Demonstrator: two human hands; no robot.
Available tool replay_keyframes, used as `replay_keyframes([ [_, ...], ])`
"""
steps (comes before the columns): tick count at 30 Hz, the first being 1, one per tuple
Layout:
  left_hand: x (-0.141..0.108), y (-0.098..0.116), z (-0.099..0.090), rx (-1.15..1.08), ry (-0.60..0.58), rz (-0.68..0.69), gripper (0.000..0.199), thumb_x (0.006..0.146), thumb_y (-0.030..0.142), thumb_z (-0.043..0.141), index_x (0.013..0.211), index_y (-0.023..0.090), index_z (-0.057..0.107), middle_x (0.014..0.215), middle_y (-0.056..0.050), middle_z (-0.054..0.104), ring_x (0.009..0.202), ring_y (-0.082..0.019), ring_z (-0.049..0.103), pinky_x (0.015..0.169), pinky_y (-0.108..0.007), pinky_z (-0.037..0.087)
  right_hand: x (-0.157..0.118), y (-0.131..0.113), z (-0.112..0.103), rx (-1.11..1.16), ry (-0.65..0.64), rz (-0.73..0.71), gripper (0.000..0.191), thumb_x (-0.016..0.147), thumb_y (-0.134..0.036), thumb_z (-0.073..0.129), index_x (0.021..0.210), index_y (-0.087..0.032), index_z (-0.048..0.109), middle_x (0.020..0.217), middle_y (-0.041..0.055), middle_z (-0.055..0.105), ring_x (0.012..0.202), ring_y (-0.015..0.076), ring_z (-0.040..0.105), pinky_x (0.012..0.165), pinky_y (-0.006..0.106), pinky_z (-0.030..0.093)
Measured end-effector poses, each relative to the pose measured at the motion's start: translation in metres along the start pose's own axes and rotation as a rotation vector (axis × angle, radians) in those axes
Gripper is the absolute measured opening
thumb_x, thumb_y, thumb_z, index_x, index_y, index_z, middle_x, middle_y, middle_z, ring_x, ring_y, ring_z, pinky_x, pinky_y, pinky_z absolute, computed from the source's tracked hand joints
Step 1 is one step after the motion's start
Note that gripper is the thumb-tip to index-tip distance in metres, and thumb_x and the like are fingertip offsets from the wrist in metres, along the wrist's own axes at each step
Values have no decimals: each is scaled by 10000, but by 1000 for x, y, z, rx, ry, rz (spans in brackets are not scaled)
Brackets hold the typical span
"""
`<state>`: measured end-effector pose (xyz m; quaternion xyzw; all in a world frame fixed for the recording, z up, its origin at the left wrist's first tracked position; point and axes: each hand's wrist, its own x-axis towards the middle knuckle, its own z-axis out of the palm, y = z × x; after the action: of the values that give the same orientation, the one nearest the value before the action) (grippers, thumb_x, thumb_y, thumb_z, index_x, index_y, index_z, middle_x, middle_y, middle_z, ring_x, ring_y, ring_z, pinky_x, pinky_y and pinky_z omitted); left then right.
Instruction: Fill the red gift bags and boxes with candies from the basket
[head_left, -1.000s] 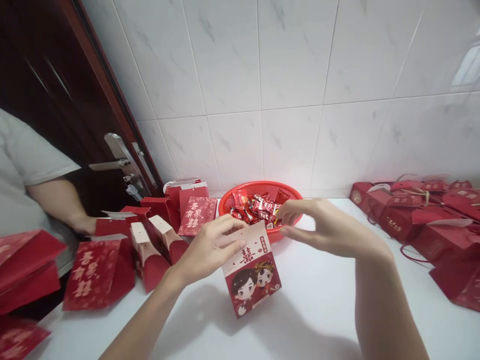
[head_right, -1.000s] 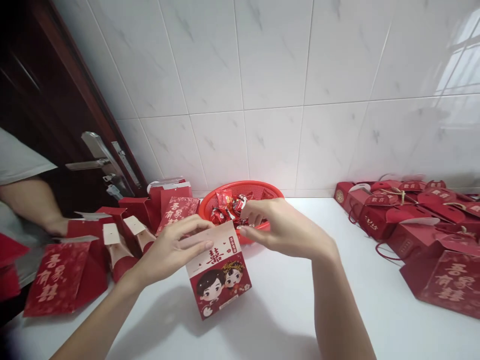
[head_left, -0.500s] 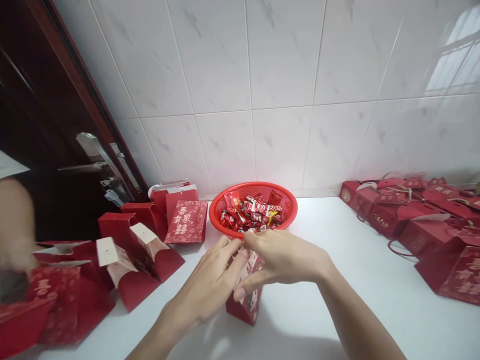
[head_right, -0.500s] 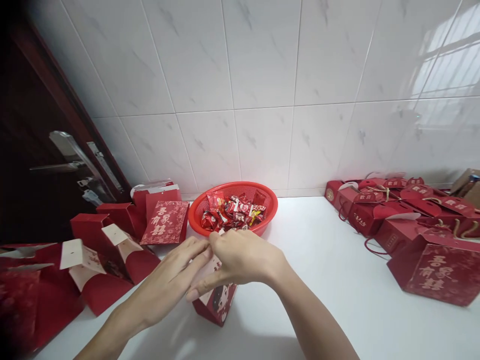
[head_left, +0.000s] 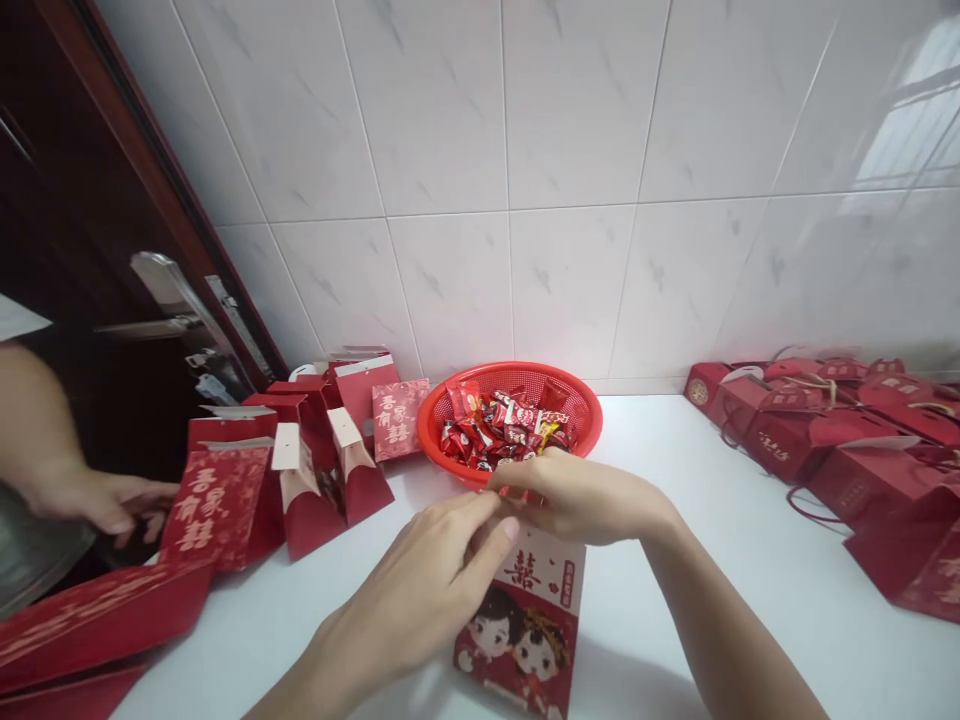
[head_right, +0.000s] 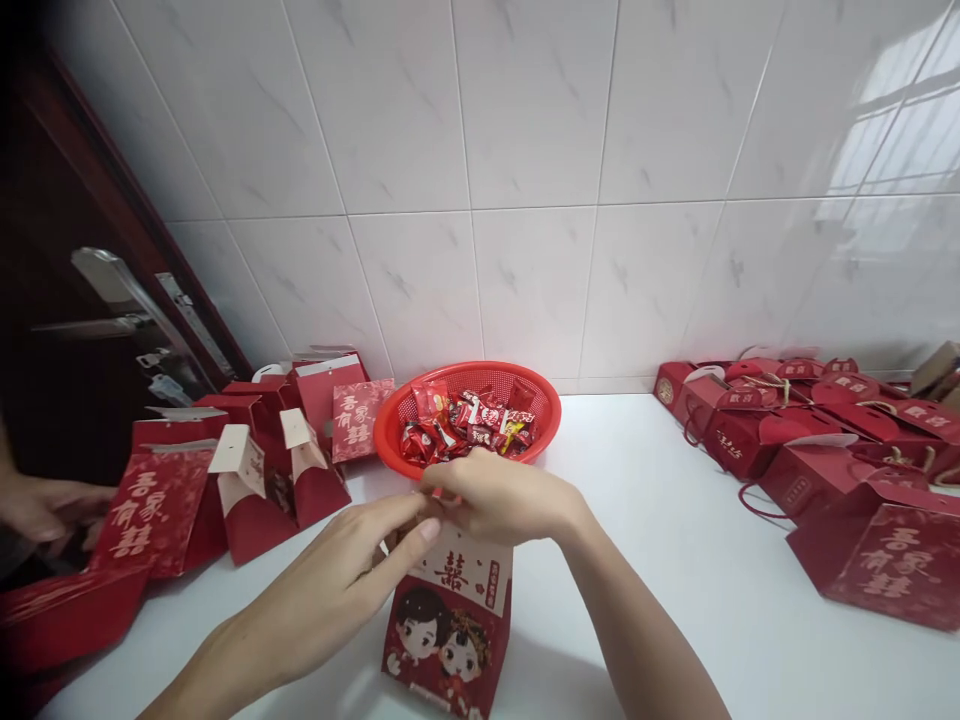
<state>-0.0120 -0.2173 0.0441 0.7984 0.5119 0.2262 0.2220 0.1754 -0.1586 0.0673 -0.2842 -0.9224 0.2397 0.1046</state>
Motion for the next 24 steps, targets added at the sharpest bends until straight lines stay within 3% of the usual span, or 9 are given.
replay_keyframes([
  [5,7,-8,-9,55,118,23,286,944,435,463,1012,276,692,891,-19,724,821,-214,664,635,-281,499,-7,8,-10,61,119,68,101,952,-229,539,952,-185,631,757,-13,622,611,97,479,535,227,318],
  [10,48,-28,-44,77,254,37,327,920,453,474,927,239,721,945,-6,745,844,-198,669,736,-274,512,-7,11,-11,49,41,85,234,991,-369,510,964,-184,650,770,4,654,612,107,504,541,240,339],
  [13,94,-50,-62,195,129,7,316,907,402,472,1008,232,720,1008,-16,745,869,-205,670,755,-280,508,-6,15,-14,79,1,72,225,957,-385,576,991,-178,658,844,25,683,690,133,563,589,249,400],
  [16,142,-71,-61,335,-253,98,335,790,308,612,1101,244,721,1150,-39,715,1033,-234,649,860,-282,498,-9,24,-22,144,28,36,271,904,-378,656,1097,-188,651,979,44,706,838,170,627,697,274,471],
  [18,169,-82,-49,428,-481,136,507,697,317,723,1201,276,690,1246,-55,671,1131,-266,613,924,-311,487,-13,34,-29,236,99,22,284,904,-392,652,1106,-192,652,1027,50,710,916,186,647,773,295,504],
  [20,188,-90,-31,534,-575,126,772,592,357,816,1332,336,595,1458,-74,514,1297,-335,498,1008,-397,456,-14,46,-34,305,217,36,267,925,-405,611,1068,-186,665,1016,57,717,920,186,660,809,311,523],
  [22,202,-95,-13,634,-594,86,1034,476,395,887,1427,379,481,1600,-90,308,1415,-415,329,1069,-504,397,-11,59,-37,305,357,82,266,935,-413,583,1004,-176,684,977,65,719,877,182,667,799,319,534],
  [24,212,-98,1,701,-588,63,1136,440,415,911,1466,371,426,1628,-123,222,1430,-460,277,1078,-551,376,-4,74,-36,283,467,129,246,928,-388,583,942,-169,692,932,64,716,826,174,667,776,321,537],
])
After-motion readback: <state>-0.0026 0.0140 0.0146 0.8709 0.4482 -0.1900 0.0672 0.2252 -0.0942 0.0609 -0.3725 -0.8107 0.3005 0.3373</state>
